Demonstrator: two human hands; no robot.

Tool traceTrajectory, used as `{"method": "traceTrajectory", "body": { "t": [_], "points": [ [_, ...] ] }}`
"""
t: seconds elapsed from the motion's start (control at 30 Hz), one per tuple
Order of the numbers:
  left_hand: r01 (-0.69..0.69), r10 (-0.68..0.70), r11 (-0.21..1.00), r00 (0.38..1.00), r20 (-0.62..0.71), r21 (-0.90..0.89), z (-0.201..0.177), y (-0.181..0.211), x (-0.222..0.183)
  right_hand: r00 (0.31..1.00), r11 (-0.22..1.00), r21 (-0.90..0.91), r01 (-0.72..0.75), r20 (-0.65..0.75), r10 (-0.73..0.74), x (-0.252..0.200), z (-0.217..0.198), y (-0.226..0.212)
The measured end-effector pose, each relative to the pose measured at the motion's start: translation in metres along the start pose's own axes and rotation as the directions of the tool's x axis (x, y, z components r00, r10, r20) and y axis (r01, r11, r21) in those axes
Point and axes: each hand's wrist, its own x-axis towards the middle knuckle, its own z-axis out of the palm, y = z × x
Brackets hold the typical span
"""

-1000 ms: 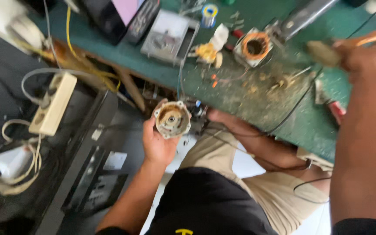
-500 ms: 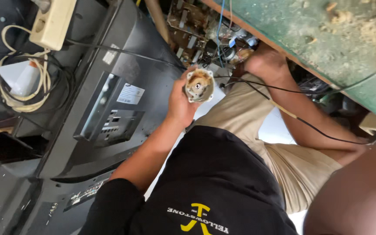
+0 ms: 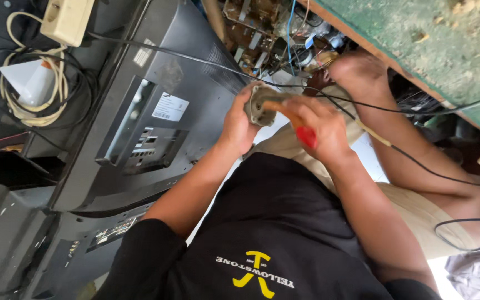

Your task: The person brushes dust off an electronic component, wipes the internal shaft with a cloth, and reassembles the motor housing.

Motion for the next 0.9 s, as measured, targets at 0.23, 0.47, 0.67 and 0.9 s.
{"method": "traceTrajectory", "body": {
  "t": [0.23, 0.47, 0.67, 0.9],
  "points": [
    [-0.123, 0.130, 0.987, 0.990, -0.060, 0.103, -0.019, 0.008, 0.029, 0.962, 0.963, -0.005, -0.269, 0.053, 0.269, 0.019, 0.023, 0.001],
    [-0.315, 0.303, 0.916, 0.949, 0.086, 0.249, -0.072, -0.005, 0.087, 0.918, 0.914, 0.087, -0.397, 0.065, 0.392, 0.008, 0.054, 0.016],
    [-0.448, 0.456, 0.825, 0.888, 0.063, 0.344, -0.046, -0.001, 0.090, 0.826, 0.816, 0.145, -0.560, 0.010, 0.564, 0.025, 0.049, 0.011],
    [-0.400, 0.378, 0.859, 0.917, 0.130, 0.319, -0.054, 0.017, 0.115, 0.882, 0.881, 0.050, -0.471, 0.002, 0.471, 0.012, 0.073, 0.050]
  ]
}}
